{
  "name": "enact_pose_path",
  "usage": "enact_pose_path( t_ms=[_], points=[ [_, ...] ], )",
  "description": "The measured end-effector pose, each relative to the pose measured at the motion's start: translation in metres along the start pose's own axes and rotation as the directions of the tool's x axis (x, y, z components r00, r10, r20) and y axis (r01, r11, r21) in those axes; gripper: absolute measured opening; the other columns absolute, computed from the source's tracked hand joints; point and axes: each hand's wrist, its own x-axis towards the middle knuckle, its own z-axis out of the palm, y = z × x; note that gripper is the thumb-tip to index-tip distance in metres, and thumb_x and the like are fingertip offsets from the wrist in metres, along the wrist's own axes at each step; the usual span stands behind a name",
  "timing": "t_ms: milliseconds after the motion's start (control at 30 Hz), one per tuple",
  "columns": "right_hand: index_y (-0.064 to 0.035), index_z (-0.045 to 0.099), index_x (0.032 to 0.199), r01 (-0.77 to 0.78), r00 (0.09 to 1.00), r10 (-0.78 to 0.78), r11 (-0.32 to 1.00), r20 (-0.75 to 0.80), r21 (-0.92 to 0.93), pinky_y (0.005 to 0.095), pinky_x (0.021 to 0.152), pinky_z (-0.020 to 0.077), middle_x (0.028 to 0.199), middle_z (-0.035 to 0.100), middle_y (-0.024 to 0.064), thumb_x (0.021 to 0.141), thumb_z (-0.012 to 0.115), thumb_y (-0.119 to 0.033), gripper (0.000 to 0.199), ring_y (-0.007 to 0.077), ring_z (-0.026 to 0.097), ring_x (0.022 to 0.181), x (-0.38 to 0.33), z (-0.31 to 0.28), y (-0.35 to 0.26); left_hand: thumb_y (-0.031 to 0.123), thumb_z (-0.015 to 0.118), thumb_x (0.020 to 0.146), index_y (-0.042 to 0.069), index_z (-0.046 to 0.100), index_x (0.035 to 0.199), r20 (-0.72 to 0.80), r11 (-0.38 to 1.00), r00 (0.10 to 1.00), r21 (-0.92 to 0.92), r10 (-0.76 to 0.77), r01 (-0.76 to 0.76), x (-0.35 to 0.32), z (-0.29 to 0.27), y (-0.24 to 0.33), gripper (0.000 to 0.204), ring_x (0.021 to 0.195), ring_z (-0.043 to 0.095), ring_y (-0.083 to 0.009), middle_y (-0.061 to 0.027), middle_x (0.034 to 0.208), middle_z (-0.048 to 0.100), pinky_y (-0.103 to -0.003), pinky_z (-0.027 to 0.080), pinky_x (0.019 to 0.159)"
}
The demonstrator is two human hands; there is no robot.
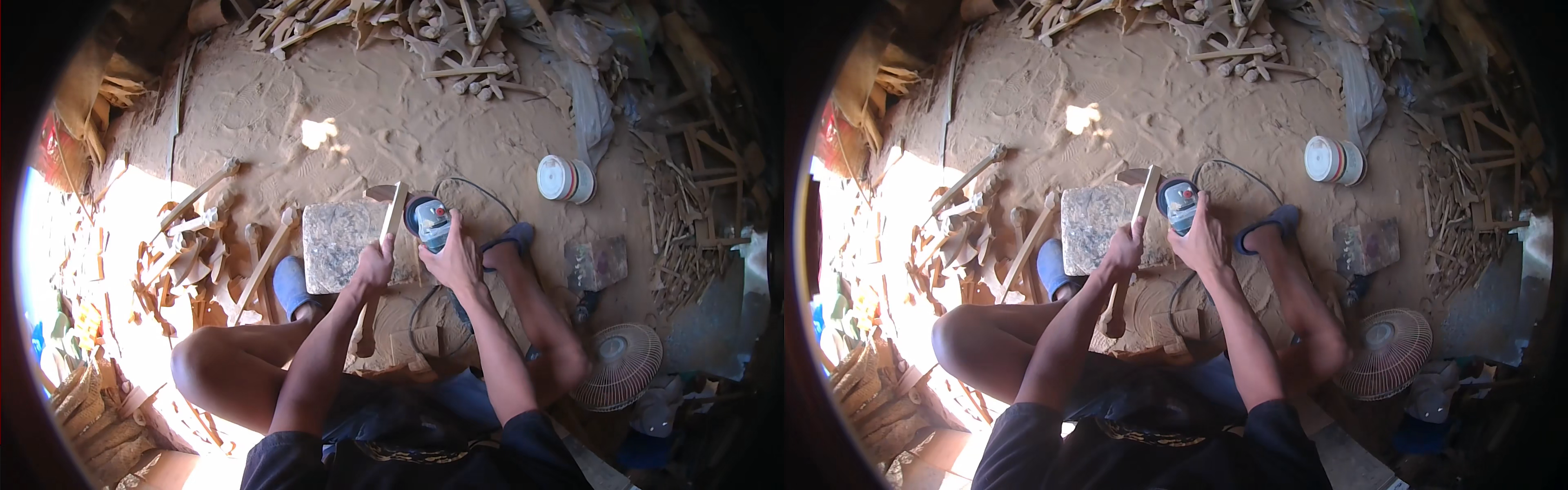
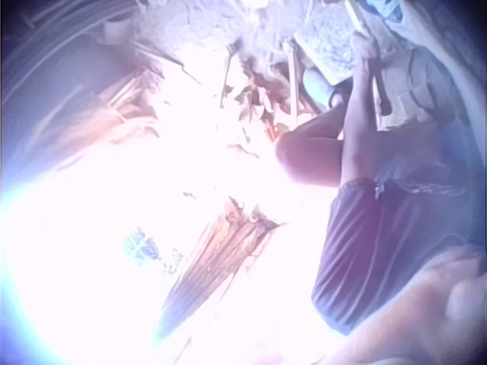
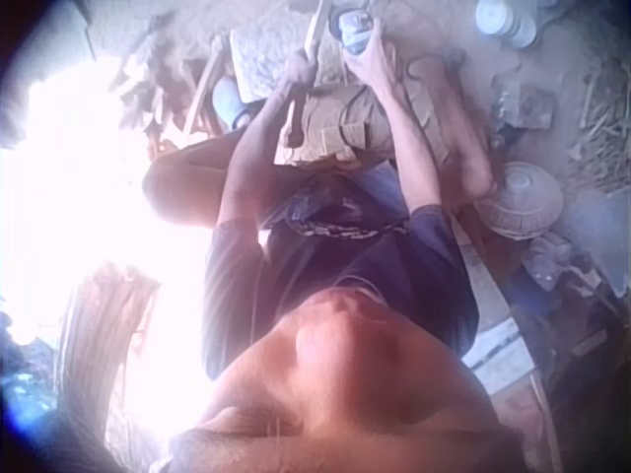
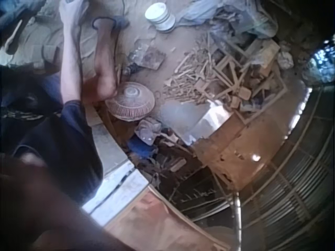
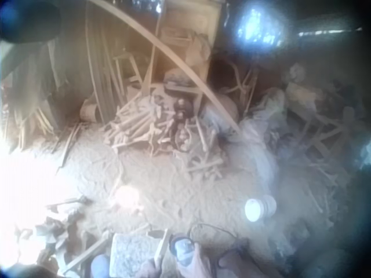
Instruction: The person uses an angle grinder with a sanding disc to smooth the surfaces of a curved wooden piece, rotating and shifting the piece on a stone block to access different edges and sides.
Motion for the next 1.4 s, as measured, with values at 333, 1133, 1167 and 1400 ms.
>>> enact_pose_path(
  t_ms=[333, 1133, 1167, 1400],
  points=[
    [-0.0005, 0.026, 0.165, -0.010, 0.999, 0.010, 1.000, 0.042, 0.013, 0.0634, 0.089, 0.0564, 0.117, 0.072, 0.0372, 0.086, 0.082, -0.032, 0.102, 0.0550, 0.071, 0.105, 0.004, -0.003, -0.004, 0.063, 0.042, 0.114, -0.003, 0.064, 0.097, 0.001, 1.000, 1.000, 0.029, -0.008, 0.008, 0.001, 0.003, -0.002, 0.072, 0.059, 0.064, -0.0225, -0.0118, 0.068, 0.062, -0.043, 0.053, 0.056],
    [0.0062, 0.034, 0.156, -0.183, 0.978, 0.180, 0.983, 0.102, 0.014, 0.0573, 0.098, 0.0567, 0.124, 0.070, 0.0374, 0.083, 0.082, -0.034, 0.096, 0.0527, 0.070, 0.114, -0.037, -0.029, 0.002, 0.053, 0.049, 0.115, -0.011, 0.069, 0.100, -0.005, 0.995, 0.995, -0.003, -0.105, 0.105, -0.003, -0.002, 0.004, 0.068, 0.078, 0.069, -0.0341, -0.0266, 0.077, 0.067, -0.051, 0.053, 0.078],
    [0.0094, 0.032, 0.160, -0.184, 0.983, 0.183, 0.982, 0.029, 0.042, 0.0561, 0.099, 0.0574, 0.131, 0.067, 0.0385, 0.082, 0.082, -0.033, 0.101, 0.0513, 0.070, 0.116, -0.039, -0.029, 0.008, 0.053, 0.049, 0.115, -0.011, 0.069, 0.100, -0.006, 0.995, 0.995, -0.006, -0.103, 0.102, -0.003, -0.001, 0.006, 0.068, 0.078, 0.069, -0.0341, -0.0266, 0.077, 0.067, -0.051, 0.053, 0.078],
    [0.0042, 0.031, 0.161, -0.147, 0.989, 0.148, 0.988, -0.019, 0.040, 0.0577, 0.096, 0.0568, 0.128, 0.069, 0.0376, 0.083, 0.083, -0.035, 0.102, 0.0537, 0.070, 0.113, -0.019, -0.014, 0.017, 0.051, 0.048, 0.116, -0.012, 0.069, 0.100, 0.027, 0.994, 0.995, -0.035, -0.100, 0.101, -0.003, 0.004, 0.013, 0.068, 0.078, 0.068, -0.0316, -0.0261, 0.077, 0.068, -0.050, 0.053, 0.077]
  ],
)
